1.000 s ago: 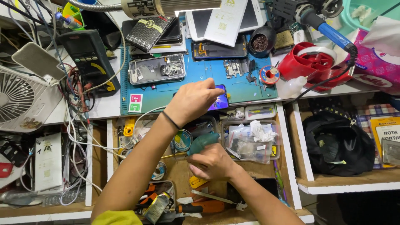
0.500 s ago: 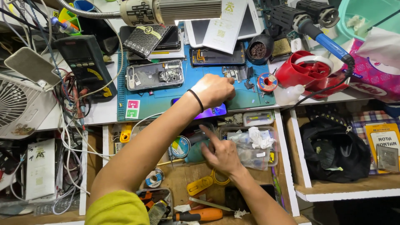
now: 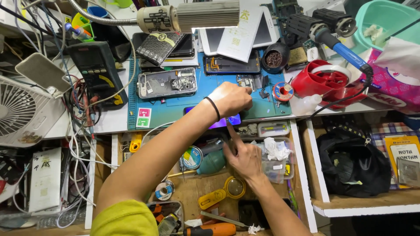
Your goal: The person uses a small air blower to clean the screen of a smartphone on a cluttered workbench. They then interact with the phone's touchscreen, swiping and tapping to navigate the interface and test its responsiveness.
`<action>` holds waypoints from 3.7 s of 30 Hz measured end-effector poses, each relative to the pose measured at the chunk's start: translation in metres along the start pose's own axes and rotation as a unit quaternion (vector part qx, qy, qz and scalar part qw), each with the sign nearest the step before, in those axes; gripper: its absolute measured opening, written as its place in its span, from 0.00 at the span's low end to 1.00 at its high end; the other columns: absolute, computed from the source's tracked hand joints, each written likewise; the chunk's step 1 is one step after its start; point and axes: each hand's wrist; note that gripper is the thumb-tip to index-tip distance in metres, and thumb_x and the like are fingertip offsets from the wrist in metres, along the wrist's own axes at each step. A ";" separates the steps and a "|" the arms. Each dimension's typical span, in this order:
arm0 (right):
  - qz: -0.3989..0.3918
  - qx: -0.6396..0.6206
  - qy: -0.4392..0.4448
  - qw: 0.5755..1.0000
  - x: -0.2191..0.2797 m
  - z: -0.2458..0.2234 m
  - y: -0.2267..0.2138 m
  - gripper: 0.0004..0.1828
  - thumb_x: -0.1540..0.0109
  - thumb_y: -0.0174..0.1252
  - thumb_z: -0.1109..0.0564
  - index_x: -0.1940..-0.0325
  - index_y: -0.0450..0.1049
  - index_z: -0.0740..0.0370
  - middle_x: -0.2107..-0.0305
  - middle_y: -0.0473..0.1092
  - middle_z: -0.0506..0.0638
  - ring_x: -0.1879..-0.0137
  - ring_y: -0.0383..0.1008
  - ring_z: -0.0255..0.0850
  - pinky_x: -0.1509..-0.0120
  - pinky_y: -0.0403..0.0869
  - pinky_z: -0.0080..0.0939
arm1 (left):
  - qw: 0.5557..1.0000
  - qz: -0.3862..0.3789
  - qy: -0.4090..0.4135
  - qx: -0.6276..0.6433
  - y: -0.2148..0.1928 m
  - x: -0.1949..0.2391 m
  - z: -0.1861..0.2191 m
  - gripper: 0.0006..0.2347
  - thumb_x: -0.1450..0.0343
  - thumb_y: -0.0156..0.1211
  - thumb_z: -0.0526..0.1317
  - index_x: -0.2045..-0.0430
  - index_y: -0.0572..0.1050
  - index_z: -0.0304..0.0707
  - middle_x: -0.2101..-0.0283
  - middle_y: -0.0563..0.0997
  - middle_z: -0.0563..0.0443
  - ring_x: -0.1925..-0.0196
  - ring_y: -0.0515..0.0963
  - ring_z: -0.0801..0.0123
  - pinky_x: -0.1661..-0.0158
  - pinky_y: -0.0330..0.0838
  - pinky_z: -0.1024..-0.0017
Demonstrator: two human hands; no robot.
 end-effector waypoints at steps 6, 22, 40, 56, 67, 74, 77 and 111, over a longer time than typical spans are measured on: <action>-0.027 0.035 0.008 0.999 -0.003 0.000 0.001 0.36 0.38 0.53 0.39 0.24 0.60 0.33 0.96 0.65 0.47 0.81 0.75 0.57 0.71 0.74 0.58 | 1.000 -0.010 0.010 -0.013 0.017 -0.015 -0.004 0.07 0.33 0.65 0.37 0.75 0.85 0.59 0.54 0.84 0.53 0.67 0.86 0.52 0.68 0.82 0.55; -0.049 0.039 0.007 0.998 -0.002 0.003 0.002 0.36 0.38 0.52 0.38 0.25 0.61 0.34 0.94 0.67 0.47 0.80 0.76 0.56 0.69 0.77 0.57 | 0.999 -0.014 0.033 -0.013 0.011 -0.017 -0.002 0.04 0.31 0.64 0.38 0.72 0.85 0.51 0.58 0.85 0.50 0.66 0.86 0.53 0.67 0.82 0.54; -0.070 0.029 0.025 0.997 -0.004 -0.004 -0.005 0.37 0.39 0.53 0.40 0.24 0.61 0.37 0.94 0.67 0.48 0.81 0.76 0.54 0.68 0.76 0.54 | 0.999 0.001 0.021 -0.034 -0.037 0.040 -0.001 0.07 0.28 0.61 0.40 0.74 0.84 0.50 0.62 0.85 0.56 0.68 0.86 0.59 0.66 0.83 0.59; 0.054 -0.064 -0.156 0.984 0.014 0.028 0.035 0.21 0.39 0.58 0.45 0.42 0.80 0.40 0.98 0.59 0.44 0.84 0.70 0.44 0.69 0.73 0.39 | 0.985 0.167 0.037 -0.030 -0.018 0.096 -0.027 0.06 0.25 0.57 0.45 0.73 0.79 0.58 0.72 0.75 0.59 0.74 0.81 0.64 0.74 0.77 0.67; 0.063 -0.099 -0.175 0.978 0.011 0.015 0.021 0.16 0.38 0.58 0.50 0.48 0.83 0.44 0.96 0.61 0.48 0.84 0.70 0.46 0.71 0.72 0.38 | 0.975 0.216 0.005 -0.042 -0.023 0.128 -0.038 0.10 0.22 0.53 0.45 0.76 0.73 0.61 0.74 0.70 0.64 0.77 0.77 0.69 0.75 0.72 0.72; 0.067 -0.114 -0.180 0.975 0.006 0.010 0.014 0.15 0.38 0.57 0.51 0.50 0.84 0.47 0.95 0.63 0.49 0.84 0.71 0.45 0.71 0.71 0.36 | 0.972 0.234 -0.017 -0.020 -0.041 0.150 -0.044 0.10 0.21 0.51 0.46 0.74 0.73 0.56 0.74 0.70 0.62 0.77 0.77 0.65 0.74 0.72 0.70; 0.063 -0.123 -0.173 0.975 0.010 0.011 0.013 0.15 0.38 0.57 0.52 0.50 0.84 0.48 0.95 0.63 0.50 0.85 0.70 0.46 0.71 0.71 0.37 | 0.969 0.247 -0.023 -0.010 -0.040 0.158 -0.040 0.10 0.21 0.52 0.46 0.74 0.72 0.55 0.74 0.70 0.61 0.76 0.77 0.64 0.73 0.72 0.70; 0.078 -0.118 -0.165 0.976 0.010 0.023 0.018 0.14 0.38 0.57 0.54 0.51 0.85 0.47 0.95 0.62 0.46 0.85 0.68 0.43 0.72 0.72 0.36 | 0.969 0.208 -0.131 -0.009 -0.108 0.264 -0.051 0.05 0.25 0.63 0.38 0.66 0.83 0.57 0.68 0.77 0.62 0.70 0.80 0.68 0.66 0.74 0.70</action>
Point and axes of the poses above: each hand's wrist, its own x-axis away from the middle knuckle, its own y-axis out of the palm, z = x × y
